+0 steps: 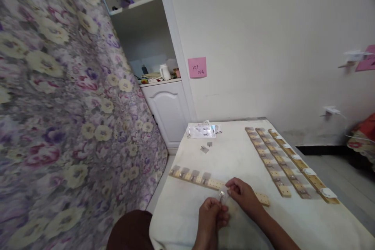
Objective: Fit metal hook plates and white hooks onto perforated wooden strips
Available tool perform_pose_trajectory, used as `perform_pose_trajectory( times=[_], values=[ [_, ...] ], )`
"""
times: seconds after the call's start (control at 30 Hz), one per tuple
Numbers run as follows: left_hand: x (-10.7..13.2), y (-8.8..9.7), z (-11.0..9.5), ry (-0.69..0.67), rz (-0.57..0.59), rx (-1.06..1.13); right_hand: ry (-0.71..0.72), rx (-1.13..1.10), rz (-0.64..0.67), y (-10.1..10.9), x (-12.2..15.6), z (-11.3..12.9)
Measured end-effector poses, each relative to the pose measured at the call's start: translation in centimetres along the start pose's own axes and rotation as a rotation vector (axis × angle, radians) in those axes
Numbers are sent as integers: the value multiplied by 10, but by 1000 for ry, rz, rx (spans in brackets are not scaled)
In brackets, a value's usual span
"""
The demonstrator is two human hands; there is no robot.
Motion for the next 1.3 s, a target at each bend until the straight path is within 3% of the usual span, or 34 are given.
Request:
perform_pose_trajectory(
  times=[0.33, 0.6, 1.3],
  values=[
    [-30, 13, 4, -6, -50, 38, 1, 88, 3, -7, -38, -1],
    [-44, 15, 6, 66, -117, 8, -12, 91, 35, -10, -66, -4],
    [-48, 10, 1, 127, -179, -59, -97, 139, 22, -14, -69, -19]
  ],
)
Point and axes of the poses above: each hand's wrist, its own x-axis away from the middle knuckle, its own y-axis out of the back of the hand, z = x × y, the point moved 9 cm from there along -x, towards the middle knuckle, and after that the axes turned 10 degrees about z, right-handed, at the moved point
